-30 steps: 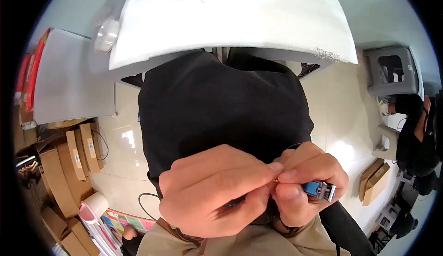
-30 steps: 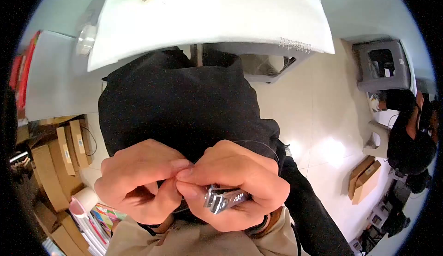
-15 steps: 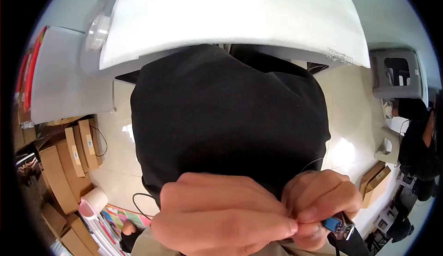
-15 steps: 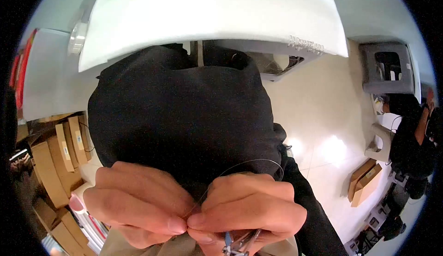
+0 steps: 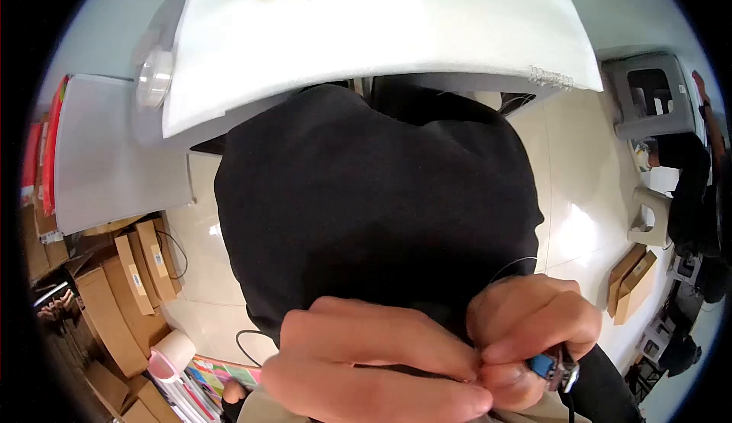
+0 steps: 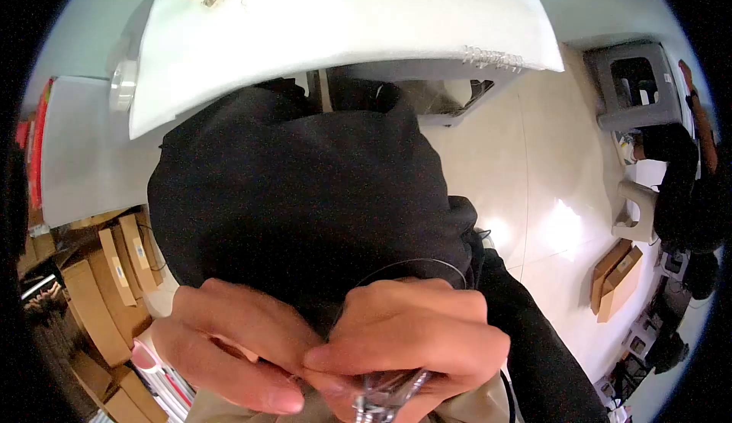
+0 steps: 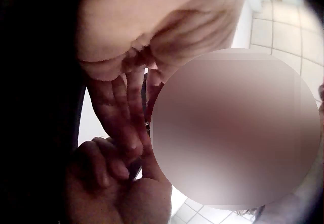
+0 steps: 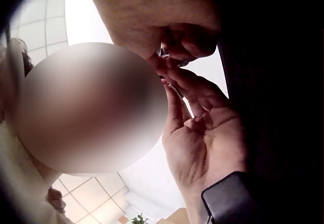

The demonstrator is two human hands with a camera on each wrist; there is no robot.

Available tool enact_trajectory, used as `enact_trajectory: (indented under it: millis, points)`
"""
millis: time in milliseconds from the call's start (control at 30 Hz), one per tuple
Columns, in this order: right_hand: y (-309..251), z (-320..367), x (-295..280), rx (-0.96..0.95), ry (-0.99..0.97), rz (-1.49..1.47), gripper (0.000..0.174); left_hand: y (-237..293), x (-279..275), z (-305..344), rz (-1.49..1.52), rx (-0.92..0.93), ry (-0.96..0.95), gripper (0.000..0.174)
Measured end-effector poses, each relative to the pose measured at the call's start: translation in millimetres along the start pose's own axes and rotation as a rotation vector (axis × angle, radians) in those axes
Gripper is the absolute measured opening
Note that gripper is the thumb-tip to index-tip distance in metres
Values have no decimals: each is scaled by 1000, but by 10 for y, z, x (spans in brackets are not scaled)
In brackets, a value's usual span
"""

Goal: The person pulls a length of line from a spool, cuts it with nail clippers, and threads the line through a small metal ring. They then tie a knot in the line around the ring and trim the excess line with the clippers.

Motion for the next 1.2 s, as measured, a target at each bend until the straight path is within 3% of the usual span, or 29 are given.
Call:
enact_trajectory:
  millis: [100, 167, 233, 500, 600, 767, 967, 1200]
  points:
    - [41, -43, 69, -48, 63, -4, 15, -58, -96, -83, -66, 210, -64, 12]
    - [46, -103, 102, -43, 24, 41, 14, -52, -120, -143, -71, 233, -131, 14]
    - [62, -163, 123, -56, -3, 51, 14, 28, -161, -179, -42, 73, -158, 20]
    - [191, -147, 121, -92, -14, -50, 14, 1, -264, -141, -135, 67, -39, 25]
    - [177, -199, 216, -23, 242, -106, 14, -25, -247, -132, -124, 91, 40, 26]
    - [169, -186, 205, -65, 248, -112, 18, -37, -169, -159, -102, 151, 180, 23]
    - [154, -156, 189, -96, 259, -105, 17, -85, -198, -122, -104, 172, 38, 20]
    - [151, -152, 158, -119, 301, -113, 18, -73, -145, -141, -97, 119, 98, 15]
Point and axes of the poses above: each hand's wrist, its own z-axis away from the middle knuckle, its own x-axis out of the palm, y = z × x, the point moved 3 cm from there along -z, towards the middle knuckle, and after that the axes turned 9 degrees about y, right-handed, at the moved point
